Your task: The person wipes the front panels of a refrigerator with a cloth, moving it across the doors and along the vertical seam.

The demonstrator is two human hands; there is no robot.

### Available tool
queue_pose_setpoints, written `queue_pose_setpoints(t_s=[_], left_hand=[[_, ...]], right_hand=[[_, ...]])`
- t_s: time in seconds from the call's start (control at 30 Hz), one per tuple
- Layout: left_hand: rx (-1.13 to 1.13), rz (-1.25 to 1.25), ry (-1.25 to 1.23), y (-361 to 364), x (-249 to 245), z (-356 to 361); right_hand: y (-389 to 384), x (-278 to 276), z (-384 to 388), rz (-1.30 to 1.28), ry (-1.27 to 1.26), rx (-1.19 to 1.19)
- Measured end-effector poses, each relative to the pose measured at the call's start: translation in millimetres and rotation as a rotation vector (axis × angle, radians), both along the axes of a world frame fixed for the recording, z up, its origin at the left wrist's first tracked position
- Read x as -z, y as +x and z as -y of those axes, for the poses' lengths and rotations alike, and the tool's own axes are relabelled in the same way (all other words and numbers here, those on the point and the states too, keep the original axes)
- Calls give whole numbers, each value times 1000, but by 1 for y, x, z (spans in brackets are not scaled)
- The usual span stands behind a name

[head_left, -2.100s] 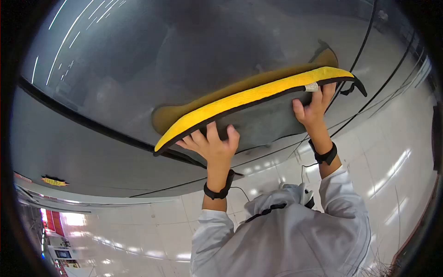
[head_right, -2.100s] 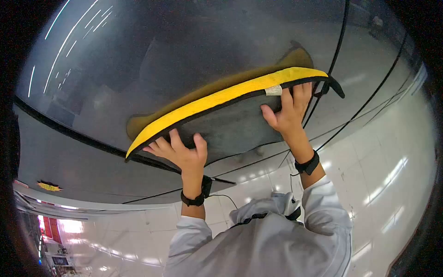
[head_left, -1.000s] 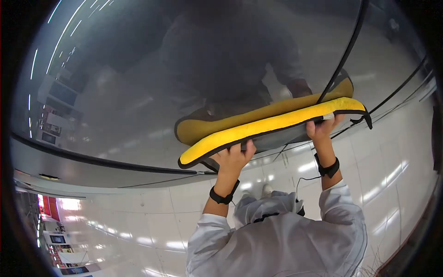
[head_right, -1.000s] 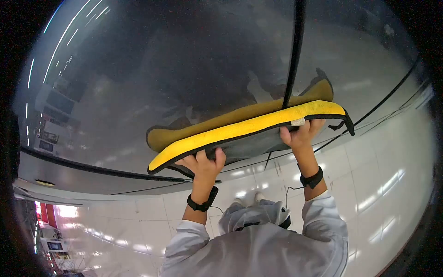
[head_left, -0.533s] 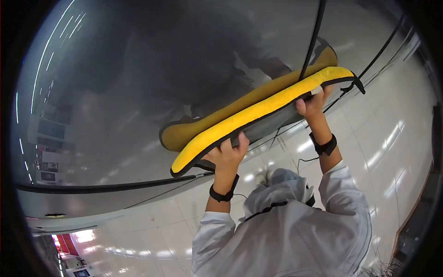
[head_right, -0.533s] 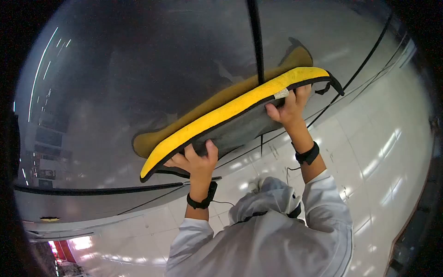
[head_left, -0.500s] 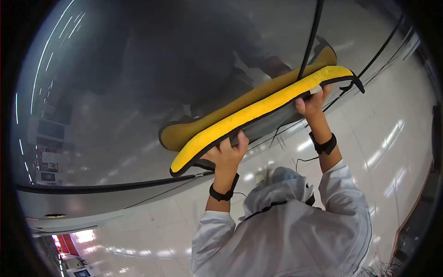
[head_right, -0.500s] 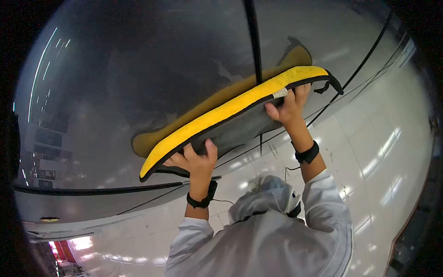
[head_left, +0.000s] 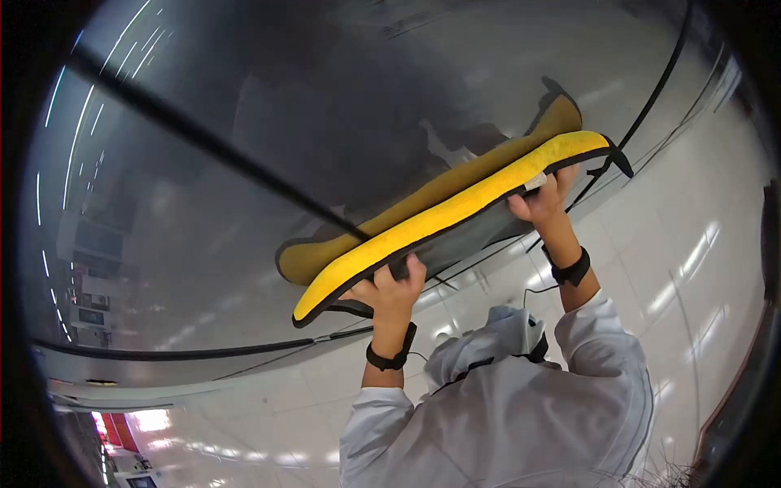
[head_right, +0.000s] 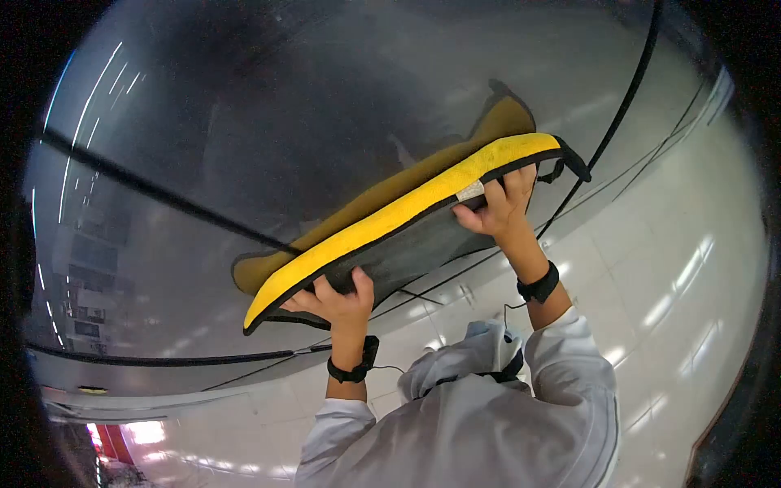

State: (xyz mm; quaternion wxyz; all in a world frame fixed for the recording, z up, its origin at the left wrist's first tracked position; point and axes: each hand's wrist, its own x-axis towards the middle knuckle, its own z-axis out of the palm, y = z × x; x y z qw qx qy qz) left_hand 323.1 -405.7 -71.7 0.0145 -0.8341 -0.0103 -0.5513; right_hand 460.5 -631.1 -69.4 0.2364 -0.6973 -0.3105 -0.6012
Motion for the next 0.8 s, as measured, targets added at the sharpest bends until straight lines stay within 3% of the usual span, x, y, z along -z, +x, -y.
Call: queue_pose_setpoints(t_s=[0.2,0.53,0.8], left_hand=[[-12,-22,-55,0,4,7],[-35,51,74,14,14,1],[-98,105,174,21,-5,-10]], right_hand=[[5,3,3,48,13,-49],[13,22,1,35,64,16],[14,3,-11,3,129,-5]])
